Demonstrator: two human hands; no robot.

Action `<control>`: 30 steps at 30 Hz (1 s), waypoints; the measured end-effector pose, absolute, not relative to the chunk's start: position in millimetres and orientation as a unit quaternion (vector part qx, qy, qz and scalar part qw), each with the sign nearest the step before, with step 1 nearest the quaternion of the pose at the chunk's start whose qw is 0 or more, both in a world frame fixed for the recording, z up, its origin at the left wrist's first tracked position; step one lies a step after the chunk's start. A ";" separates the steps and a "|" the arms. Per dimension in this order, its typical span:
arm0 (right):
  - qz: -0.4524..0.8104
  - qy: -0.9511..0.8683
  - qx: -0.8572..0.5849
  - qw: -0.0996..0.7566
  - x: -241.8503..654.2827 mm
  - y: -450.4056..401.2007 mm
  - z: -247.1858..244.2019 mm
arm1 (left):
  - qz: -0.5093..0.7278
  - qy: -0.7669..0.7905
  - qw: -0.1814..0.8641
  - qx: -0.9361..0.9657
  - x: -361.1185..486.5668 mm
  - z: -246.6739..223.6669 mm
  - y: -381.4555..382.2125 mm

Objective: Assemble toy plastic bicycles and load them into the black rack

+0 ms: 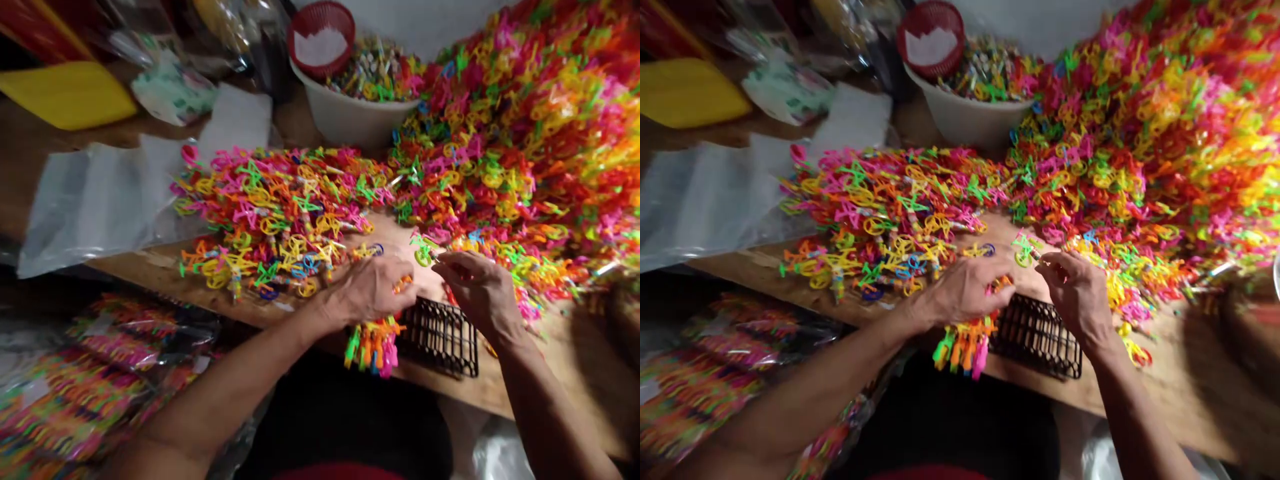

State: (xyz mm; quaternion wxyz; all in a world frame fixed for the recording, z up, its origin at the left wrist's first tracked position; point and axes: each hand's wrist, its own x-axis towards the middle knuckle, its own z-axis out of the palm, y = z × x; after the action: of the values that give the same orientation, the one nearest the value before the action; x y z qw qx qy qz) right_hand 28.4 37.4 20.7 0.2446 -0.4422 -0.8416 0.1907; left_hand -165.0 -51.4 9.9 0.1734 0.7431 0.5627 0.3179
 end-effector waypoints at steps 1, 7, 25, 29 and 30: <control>0.189 -0.843 -0.447 0.231 42.8 26.1 16.3 | 0.321 0.563 0.179 0.740 -165.1 9.7 -51.1; 0.178 -0.840 -0.423 0.289 79.6 -19.9 5.4 | 0.279 0.560 0.186 0.757 -168.0 16.1 -47.4; 0.305 -0.825 -0.329 0.344 45.8 -89.9 -42.3 | 0.265 0.573 0.172 0.757 -166.8 14.3 -50.5; 0.256 -0.848 -0.318 0.338 43.5 -92.1 -41.8 | 0.270 0.567 0.176 0.758 -166.1 13.8 -49.3; 0.245 -0.851 -0.313 0.343 42.0 -92.7 -41.8 | 0.272 0.564 0.179 0.759 -166.5 14.4 -49.3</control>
State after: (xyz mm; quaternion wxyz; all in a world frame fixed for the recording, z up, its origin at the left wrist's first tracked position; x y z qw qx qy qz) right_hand 42.0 -92.7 -41.8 0.3426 -0.3133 -0.8512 0.2450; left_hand -166.5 -49.3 14.4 0.1786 0.7593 0.5636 0.2720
